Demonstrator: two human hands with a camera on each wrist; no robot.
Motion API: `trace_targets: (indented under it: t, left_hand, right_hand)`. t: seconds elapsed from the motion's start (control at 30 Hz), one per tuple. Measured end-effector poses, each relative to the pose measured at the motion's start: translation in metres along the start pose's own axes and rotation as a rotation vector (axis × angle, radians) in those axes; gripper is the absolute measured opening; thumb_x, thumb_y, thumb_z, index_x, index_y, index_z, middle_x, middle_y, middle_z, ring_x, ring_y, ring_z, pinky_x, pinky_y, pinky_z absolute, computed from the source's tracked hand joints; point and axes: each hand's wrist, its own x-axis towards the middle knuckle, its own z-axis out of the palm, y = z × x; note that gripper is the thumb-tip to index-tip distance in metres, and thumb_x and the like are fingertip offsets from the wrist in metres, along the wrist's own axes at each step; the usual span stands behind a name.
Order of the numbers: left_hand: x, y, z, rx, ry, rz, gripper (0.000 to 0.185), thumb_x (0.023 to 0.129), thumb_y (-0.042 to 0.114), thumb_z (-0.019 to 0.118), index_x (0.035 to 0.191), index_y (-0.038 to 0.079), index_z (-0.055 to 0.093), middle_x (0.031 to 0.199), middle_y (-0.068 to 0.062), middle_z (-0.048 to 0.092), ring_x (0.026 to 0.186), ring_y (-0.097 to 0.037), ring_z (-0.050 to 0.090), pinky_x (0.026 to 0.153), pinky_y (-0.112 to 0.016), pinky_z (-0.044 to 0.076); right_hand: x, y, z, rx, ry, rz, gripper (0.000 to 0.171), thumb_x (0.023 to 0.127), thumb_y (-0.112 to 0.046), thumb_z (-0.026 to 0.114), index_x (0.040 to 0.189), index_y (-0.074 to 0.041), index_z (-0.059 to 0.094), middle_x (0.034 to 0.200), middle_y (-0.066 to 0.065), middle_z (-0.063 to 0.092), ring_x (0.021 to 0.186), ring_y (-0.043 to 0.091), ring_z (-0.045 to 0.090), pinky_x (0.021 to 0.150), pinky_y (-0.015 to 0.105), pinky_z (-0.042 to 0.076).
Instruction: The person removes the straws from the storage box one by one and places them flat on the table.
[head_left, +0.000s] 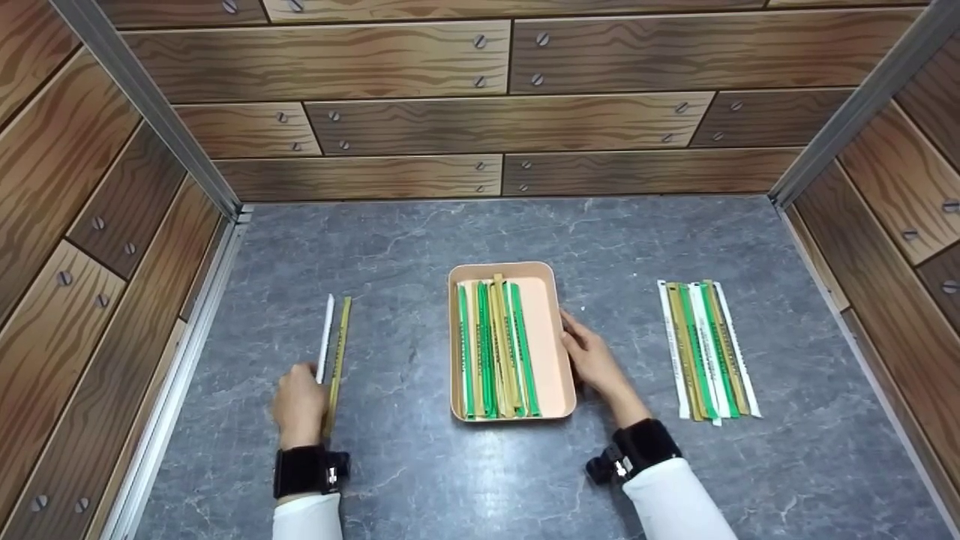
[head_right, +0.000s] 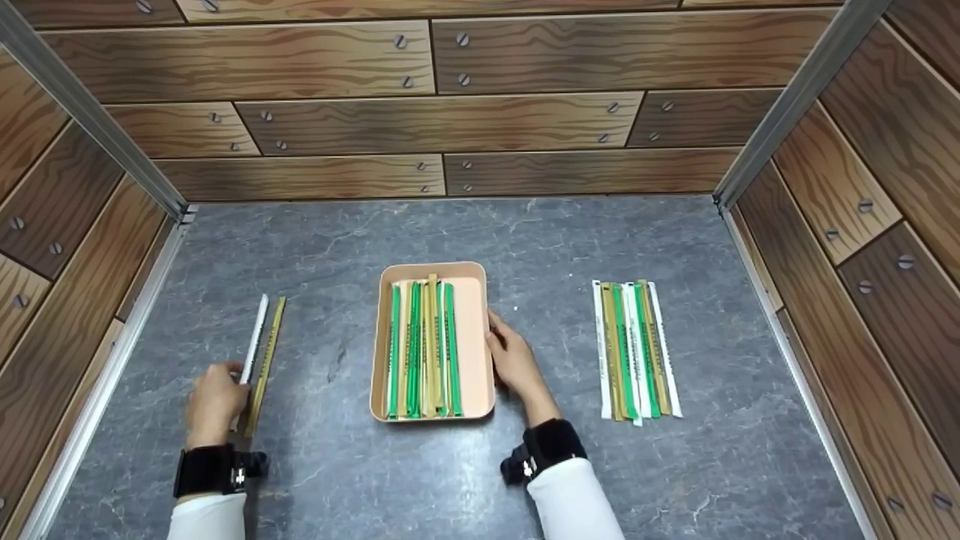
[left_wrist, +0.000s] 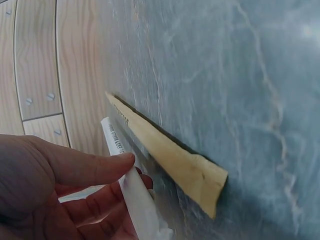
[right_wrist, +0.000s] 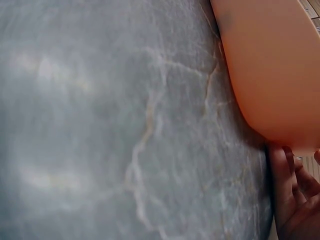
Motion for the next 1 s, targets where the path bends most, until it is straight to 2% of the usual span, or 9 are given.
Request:
trace_targets:
  t: [0.17,0.27,0.5,0.6,0.67,0.73,0.83,0.9,1.0]
  left_hand:
    - [0.001,0.004,0.002,0.003,-0.021,-0.003,0.027,0.089,0.008,0.063,0.115,0.0,0.068,0.092,-0.024,0.067,0.08,-0.043,0.064,0.062,-0.054,0.049]
    - [0.001,0.006,0.004,0.007,-0.028,-0.005,0.03,0.088,0.003,0.054,0.114,0.001,0.069,0.095,-0.026,0.067,0.083,-0.045,0.063,0.062,-0.055,0.048]
    - [-0.004,0.021,0.005,0.043,-0.006,0.009,0.018,0.089,0.006,0.056,0.098,-0.004,0.068,0.09,-0.027,0.066,0.081,-0.046,0.064,0.061,-0.057,0.049]
    - [-0.012,0.039,0.012,0.076,0.054,0.117,0.014,0.088,0.001,0.054,0.086,-0.008,0.064,0.083,-0.028,0.062,0.075,-0.046,0.063,0.06,-0.057,0.05]
    - [-0.02,0.055,0.02,0.086,0.096,0.242,0.01,0.085,-0.003,0.055,0.08,-0.009,0.062,0.079,-0.028,0.061,0.071,-0.046,0.062,0.059,-0.056,0.05]
    - [-0.03,0.072,0.03,0.086,0.107,0.359,0.007,0.084,-0.004,0.06,0.083,-0.009,0.063,0.08,-0.028,0.061,0.071,-0.046,0.062,0.059,-0.055,0.051]
    - [-0.044,0.1,0.045,0.052,0.053,0.469,0.02,0.083,-0.001,0.067,0.101,-0.01,0.065,0.091,-0.028,0.064,0.076,-0.043,0.063,0.063,-0.052,0.054]
    - [-0.052,0.117,0.054,0.017,0.006,0.509,0.031,0.084,0.002,0.07,0.112,-0.009,0.064,0.098,-0.028,0.065,0.08,-0.041,0.065,0.066,-0.049,0.056]
    - [-0.064,0.137,0.068,-0.031,-0.053,0.571,0.032,0.084,0.001,0.07,0.114,-0.009,0.063,0.099,-0.027,0.066,0.077,-0.037,0.066,0.064,-0.043,0.057]
  right_hand:
    - [0.0,0.0,0.0,-0.01,0.008,0.011,0.048,0.103,-0.011,0.05,0.15,-0.008,0.041,0.142,0.023,0.048,0.128,0.036,0.047,0.106,0.047,0.037]
    - [0.0,0.0,0.001,-0.009,0.007,0.022,0.048,0.103,-0.012,0.051,0.15,-0.01,0.041,0.144,0.022,0.046,0.129,0.036,0.046,0.106,0.047,0.037]
    - [0.0,0.0,0.0,-0.004,0.005,0.022,0.048,0.103,-0.012,0.051,0.15,-0.011,0.041,0.144,0.022,0.046,0.129,0.035,0.046,0.106,0.047,0.037]
    - [-0.001,-0.001,0.0,-0.01,0.003,0.012,0.048,0.103,-0.012,0.05,0.15,-0.009,0.04,0.142,0.023,0.048,0.128,0.036,0.048,0.106,0.047,0.037]
    - [0.0,-0.001,-0.001,-0.019,0.005,0.008,0.048,0.103,-0.013,0.05,0.15,-0.009,0.04,0.14,0.024,0.05,0.127,0.037,0.048,0.106,0.047,0.037]
    - [0.0,-0.001,-0.001,-0.028,0.007,0.003,0.048,0.103,-0.013,0.05,0.15,-0.008,0.04,0.14,0.024,0.05,0.127,0.037,0.048,0.106,0.048,0.036]
    - [0.0,0.0,-0.001,-0.031,0.008,-0.005,0.048,0.103,-0.013,0.05,0.15,-0.008,0.041,0.141,0.023,0.049,0.128,0.037,0.047,0.107,0.048,0.036]
    - [0.0,0.0,0.0,-0.025,0.005,-0.006,0.048,0.103,-0.013,0.05,0.15,-0.008,0.041,0.142,0.023,0.049,0.129,0.036,0.047,0.107,0.047,0.036]
    - [0.0,0.0,0.0,-0.017,0.005,-0.001,0.048,0.103,-0.013,0.051,0.15,-0.009,0.041,0.142,0.022,0.048,0.128,0.036,0.047,0.106,0.047,0.036]
